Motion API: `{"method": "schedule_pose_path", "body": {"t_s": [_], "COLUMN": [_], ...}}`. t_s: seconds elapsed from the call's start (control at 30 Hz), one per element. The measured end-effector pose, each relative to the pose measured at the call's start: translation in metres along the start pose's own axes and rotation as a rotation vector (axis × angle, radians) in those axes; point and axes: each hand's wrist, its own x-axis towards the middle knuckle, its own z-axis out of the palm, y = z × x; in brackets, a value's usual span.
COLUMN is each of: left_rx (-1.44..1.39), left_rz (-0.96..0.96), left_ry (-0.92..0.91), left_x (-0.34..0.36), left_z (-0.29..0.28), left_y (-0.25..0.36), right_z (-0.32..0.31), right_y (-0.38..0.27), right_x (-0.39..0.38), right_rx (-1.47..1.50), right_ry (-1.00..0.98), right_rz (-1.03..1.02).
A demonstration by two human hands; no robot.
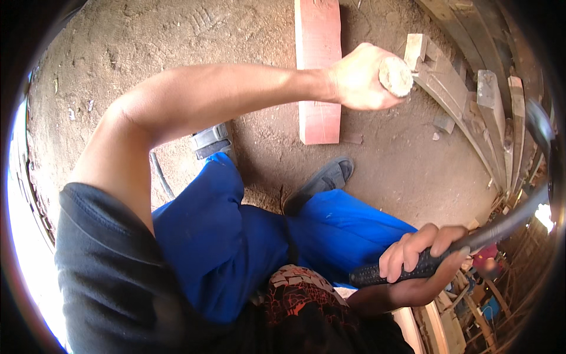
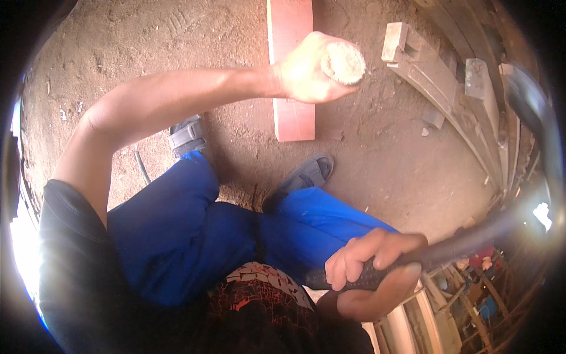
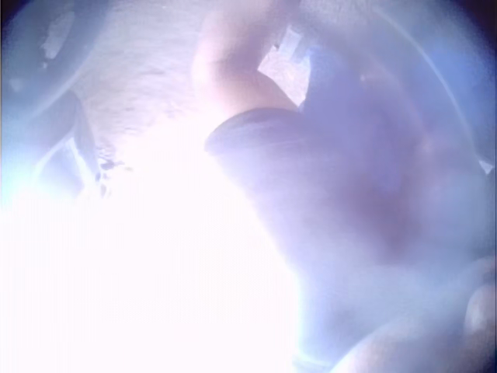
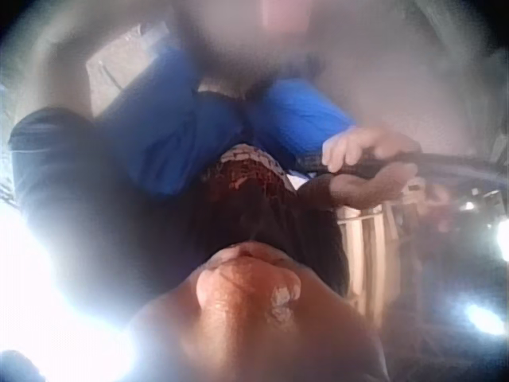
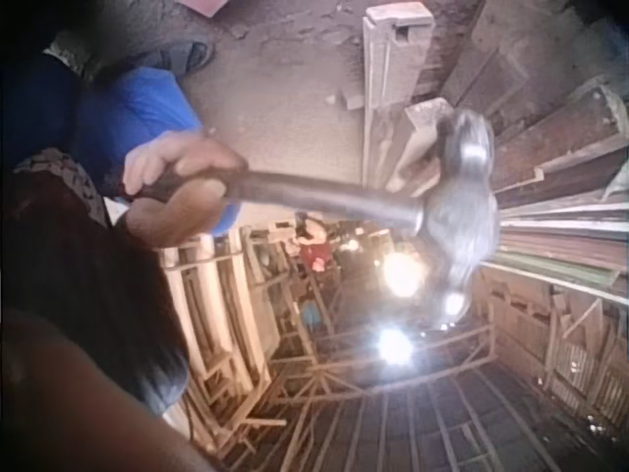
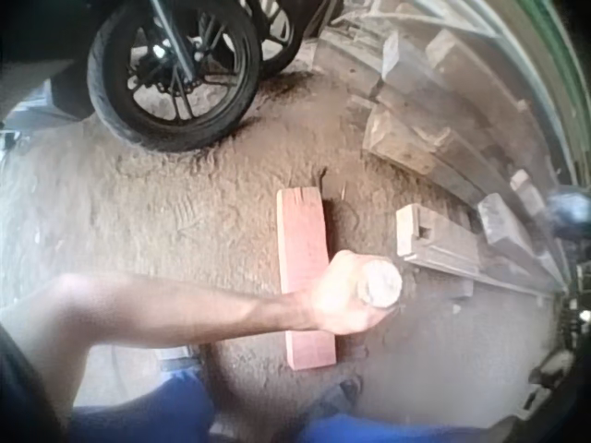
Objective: The person sits on the ground and uses a hammer and chisel to carve a rectangular groove into a pinkish wooden plank. They repeatedly position the chisel and strike it with the hammer to remove wood chips and deepen the cut.
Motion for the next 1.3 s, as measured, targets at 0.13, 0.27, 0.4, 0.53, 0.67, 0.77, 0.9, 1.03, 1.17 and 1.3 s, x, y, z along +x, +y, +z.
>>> {"method": "schedule_pose_path", "body": {"t_s": [0.13, 0.27, 0.4, 0.53, 0.67, 0.77, 0.9, 1.03, 1.17, 1.3], "left_rx": [-0.027, -0.013, -0.008, -0.068, 0.043, 0.034, -0.116, -0.656, -0.472, 0.337], "left_rz": [-0.018, -0.084, -0.084, -0.098, -0.067, -0.128, -0.242, -0.165, -0.225, -0.664], "left_ry": [-0.015, -0.062, -0.086, -0.060, -0.092, -0.086, -0.003, 0.191, -0.008, -0.729], "left_x": [-0.004, 0.006, 0.003, 0.005, 0.002, 0.007, 0.020, 0.069, 0.063, 0.042], "left_z": [0.009, 0.005, 0.005, 0.009, 0.010, 0.006, -0.004, -0.056, -0.110, -0.089], "left_y": [0.004, 0.008, 0.009, 0.007, 0.005, 0.006, -0.003, -0.001, 0.037, 0.027], "right_z": [0.026, -0.008, 0.021, 0.034, 0.033, 0.042, 0.048, 0.016, 0.000, -0.002], "right_y": [0.013, -0.010, 0.021, 0.004, 0.032, 0.010, -0.019, -0.062, -0.084, -0.077], "right_x": [0.003, 0.002, -0.002, 0.000, 0.012, 0.016, 0.006, -0.013, -0.006, 0.013], "right_rx": [-0.627, -0.082, -0.576, -0.353, -0.513, -0.549, -0.522, -0.597, -0.767, -0.854], "right_ry": [0.370, -0.051, 0.310, 0.418, 0.455, 0.517, 0.606, 0.585, 0.494, 0.635], "right_rz": [0.386, 0.303, 0.055, 0.175, 0.005, 0.399, 0.299, 0.204, 0.225, 0.349]}}
